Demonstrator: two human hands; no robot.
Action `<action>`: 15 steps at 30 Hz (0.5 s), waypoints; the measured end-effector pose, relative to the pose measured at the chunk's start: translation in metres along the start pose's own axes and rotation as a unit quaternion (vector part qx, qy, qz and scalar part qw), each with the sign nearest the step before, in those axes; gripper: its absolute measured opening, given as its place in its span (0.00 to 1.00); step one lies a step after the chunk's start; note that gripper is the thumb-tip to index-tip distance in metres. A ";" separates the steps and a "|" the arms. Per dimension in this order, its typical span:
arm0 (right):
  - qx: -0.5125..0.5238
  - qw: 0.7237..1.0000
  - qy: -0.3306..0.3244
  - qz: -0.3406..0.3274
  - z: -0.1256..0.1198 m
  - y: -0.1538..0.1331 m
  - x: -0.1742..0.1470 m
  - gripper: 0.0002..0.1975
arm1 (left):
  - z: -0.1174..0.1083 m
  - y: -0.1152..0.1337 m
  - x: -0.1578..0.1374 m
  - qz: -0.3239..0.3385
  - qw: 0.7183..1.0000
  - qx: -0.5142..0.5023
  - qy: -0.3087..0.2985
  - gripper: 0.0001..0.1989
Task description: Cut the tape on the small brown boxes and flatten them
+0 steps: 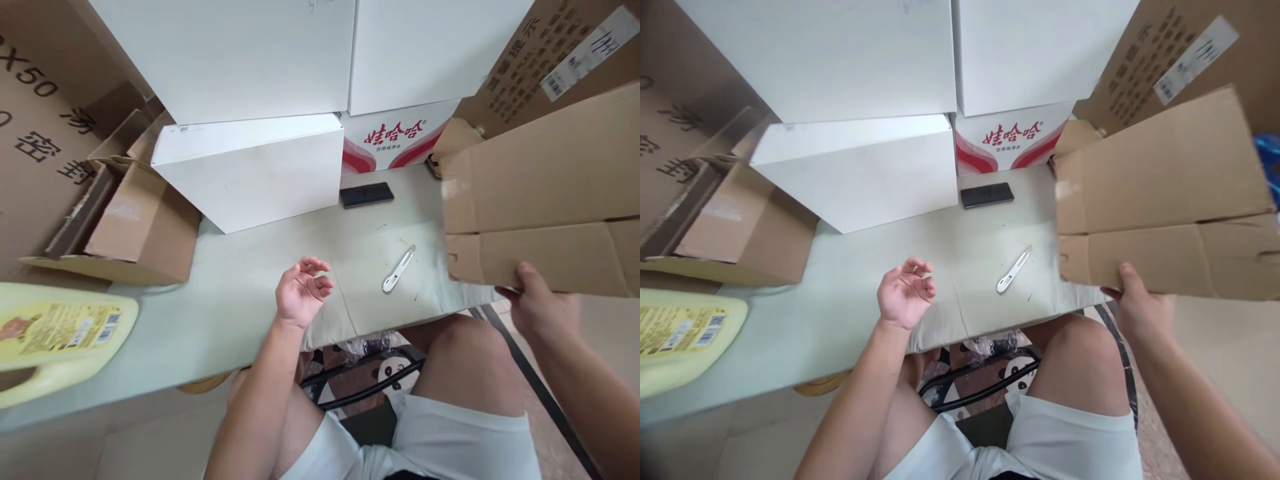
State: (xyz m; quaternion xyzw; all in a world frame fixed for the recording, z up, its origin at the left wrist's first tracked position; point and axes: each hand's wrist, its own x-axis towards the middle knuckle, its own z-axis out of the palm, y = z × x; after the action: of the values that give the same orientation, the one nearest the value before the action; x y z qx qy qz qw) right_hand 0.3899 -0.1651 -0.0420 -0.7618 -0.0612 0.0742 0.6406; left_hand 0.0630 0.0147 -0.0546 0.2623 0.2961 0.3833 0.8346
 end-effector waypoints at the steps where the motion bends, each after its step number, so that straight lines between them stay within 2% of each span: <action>1: -0.005 1.000 0.026 -0.011 0.006 -0.005 0.012 0.19 | -0.002 0.004 0.002 0.005 1.000 -0.012 0.006 0.17; 3: -0.027 0.999 0.042 -0.004 0.024 -0.016 0.034 0.16 | -0.005 0.009 0.005 0.012 0.999 -0.034 0.021 0.16; 12: -0.091 0.995 -0.023 0.022 0.130 -0.078 0.136 0.09 | -0.011 0.013 0.012 0.017 0.999 -0.031 0.020 0.16; 15: -0.127 0.990 -0.047 0.043 0.156 -0.095 0.166 0.08 | -0.013 0.014 0.017 0.011 0.999 -0.036 0.024 0.16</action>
State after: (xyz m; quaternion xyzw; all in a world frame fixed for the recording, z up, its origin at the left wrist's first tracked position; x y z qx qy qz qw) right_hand 0.5237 0.0331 0.0200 -0.8343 -0.0679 0.1292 0.5317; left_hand 0.0561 0.0392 -0.0596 0.2258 0.2991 0.4094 0.8318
